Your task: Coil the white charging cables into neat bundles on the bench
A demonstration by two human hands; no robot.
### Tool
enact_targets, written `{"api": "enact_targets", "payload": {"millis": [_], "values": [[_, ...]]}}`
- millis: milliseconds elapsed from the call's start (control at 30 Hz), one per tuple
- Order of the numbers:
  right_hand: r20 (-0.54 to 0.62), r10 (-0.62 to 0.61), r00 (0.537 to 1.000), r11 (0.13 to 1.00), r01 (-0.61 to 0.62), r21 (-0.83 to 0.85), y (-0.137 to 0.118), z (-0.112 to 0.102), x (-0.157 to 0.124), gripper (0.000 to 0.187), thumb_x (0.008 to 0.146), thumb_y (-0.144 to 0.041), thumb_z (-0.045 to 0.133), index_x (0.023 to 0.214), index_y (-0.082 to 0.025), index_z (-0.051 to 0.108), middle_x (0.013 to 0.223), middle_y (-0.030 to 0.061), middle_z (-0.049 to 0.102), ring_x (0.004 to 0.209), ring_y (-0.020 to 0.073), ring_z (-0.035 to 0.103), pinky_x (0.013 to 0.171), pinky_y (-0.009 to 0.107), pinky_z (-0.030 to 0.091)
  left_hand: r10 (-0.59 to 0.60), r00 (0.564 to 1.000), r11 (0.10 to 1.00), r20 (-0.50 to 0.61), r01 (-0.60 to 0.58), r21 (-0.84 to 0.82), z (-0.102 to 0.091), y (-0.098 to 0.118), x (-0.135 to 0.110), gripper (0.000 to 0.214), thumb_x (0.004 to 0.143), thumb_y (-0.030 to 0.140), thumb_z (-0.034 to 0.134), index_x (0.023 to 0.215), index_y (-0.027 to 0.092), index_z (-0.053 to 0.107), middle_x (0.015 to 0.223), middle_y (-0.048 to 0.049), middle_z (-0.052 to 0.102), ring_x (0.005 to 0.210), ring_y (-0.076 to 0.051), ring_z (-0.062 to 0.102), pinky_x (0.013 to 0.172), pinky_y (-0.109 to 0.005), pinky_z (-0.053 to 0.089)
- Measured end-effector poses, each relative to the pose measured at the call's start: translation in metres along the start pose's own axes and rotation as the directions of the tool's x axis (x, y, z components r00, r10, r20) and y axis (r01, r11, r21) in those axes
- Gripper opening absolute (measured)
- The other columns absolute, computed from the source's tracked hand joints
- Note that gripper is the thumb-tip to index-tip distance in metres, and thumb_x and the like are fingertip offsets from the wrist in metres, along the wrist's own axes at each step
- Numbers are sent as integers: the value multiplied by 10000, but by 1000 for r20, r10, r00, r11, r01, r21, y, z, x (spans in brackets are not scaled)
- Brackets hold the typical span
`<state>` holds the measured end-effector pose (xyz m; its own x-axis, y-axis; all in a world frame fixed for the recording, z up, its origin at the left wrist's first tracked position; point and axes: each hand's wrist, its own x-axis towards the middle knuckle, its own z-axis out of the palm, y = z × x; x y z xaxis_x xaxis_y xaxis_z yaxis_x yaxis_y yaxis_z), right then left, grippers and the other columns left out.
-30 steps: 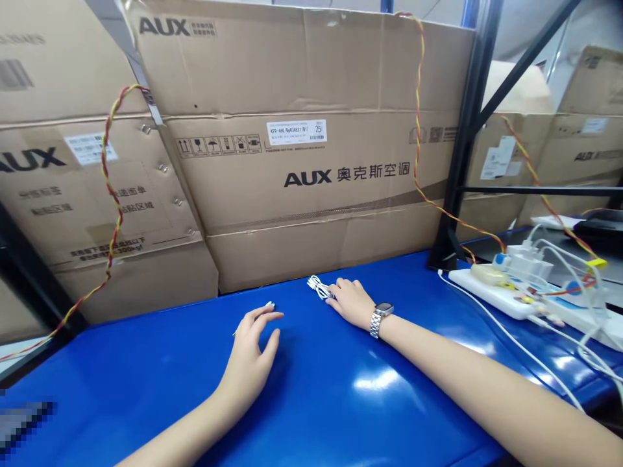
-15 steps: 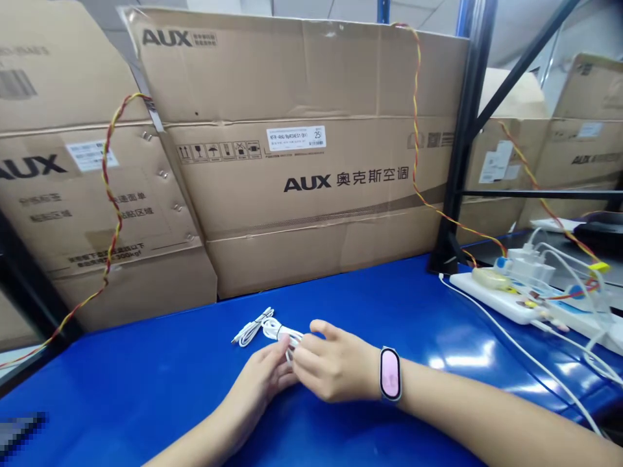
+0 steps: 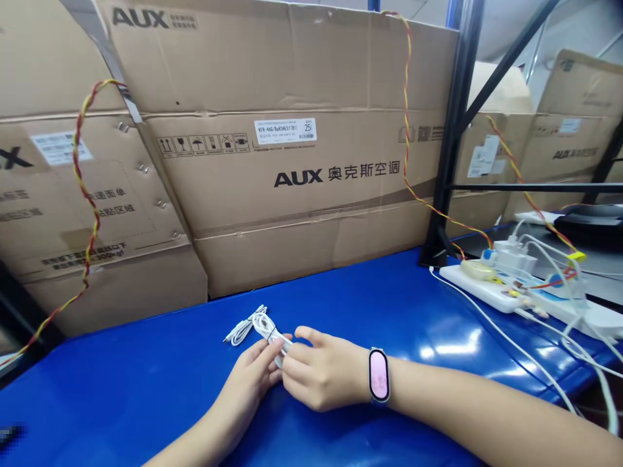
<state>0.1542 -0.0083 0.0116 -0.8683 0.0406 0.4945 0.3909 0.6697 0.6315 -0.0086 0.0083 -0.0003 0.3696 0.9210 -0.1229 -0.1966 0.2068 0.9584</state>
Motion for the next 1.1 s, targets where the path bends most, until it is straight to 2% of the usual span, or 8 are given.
{"api": "enact_targets", "payload": {"millis": [167,267,400,500,667,833,967,1100], "values": [[-22,42,999,999,-42,-10,-1,-3,2,215,856,-131,361,862,-160,573,721,24,566,685,146,467,853,384,328,18,1000,999,11,-18,41,0,-2,2,364,656,290,670,979,156,568,840,-39,653,677,-148,595,600,-234,452],[10,179,984,984,-179,11,-1,-3,2,216,864,-166,360,970,-120,543,763,50,577,690,163,471,864,410,308,45,996,993,76,-53,103,-1,-4,3,324,635,284,688,918,153,596,842,-32,650,696,-150,586,624,-241,456],[86,456,886,860,-463,215,2,-1,0,205,870,-209,376,1004,-131,511,798,59,580,754,167,484,829,382,311,51,985,985,167,-77,157,-2,-5,3,286,665,274,672,924,175,604,857,-24,643,738,-164,580,666,-272,462],[166,561,811,720,-577,385,5,2,-4,151,864,-213,421,970,-176,524,857,34,581,826,151,486,816,334,311,49,978,986,201,-80,147,-2,-3,1,307,683,288,656,968,189,601,843,-25,635,752,-175,571,677,-296,464],[244,612,752,587,-639,498,10,7,-8,101,858,-214,452,863,-176,546,855,32,560,828,152,488,772,304,336,60,972,979,226,-101,176,-2,-1,-1,314,731,356,597,973,156,595,800,-32,615,718,-154,544,666,-276,442],[277,585,762,529,-617,582,6,6,-6,56,840,-178,467,841,-170,522,874,36,549,833,151,488,744,288,370,130,971,926,200,-191,326,-5,-7,2,294,675,392,643,811,154,537,594,39,541,534,-107,488,535,-224,377],[287,568,771,523,-607,598,4,2,-4,35,830,-181,480,815,-173,511,869,34,543,831,148,490,749,286,381,142,973,897,179,-203,392,-4,-7,1,301,686,421,616,803,163,516,644,26,567,557,-123,513,535,-227,379],[299,594,747,465,-622,630,4,0,-3,43,832,-197,477,794,-180,490,832,22,551,765,138,500,715,276,394,99,972,909,214,-176,379,-2,-4,-2,294,702,409,603,843,172,499,686,7,598,593,-135,538,558,-231,393]]}}
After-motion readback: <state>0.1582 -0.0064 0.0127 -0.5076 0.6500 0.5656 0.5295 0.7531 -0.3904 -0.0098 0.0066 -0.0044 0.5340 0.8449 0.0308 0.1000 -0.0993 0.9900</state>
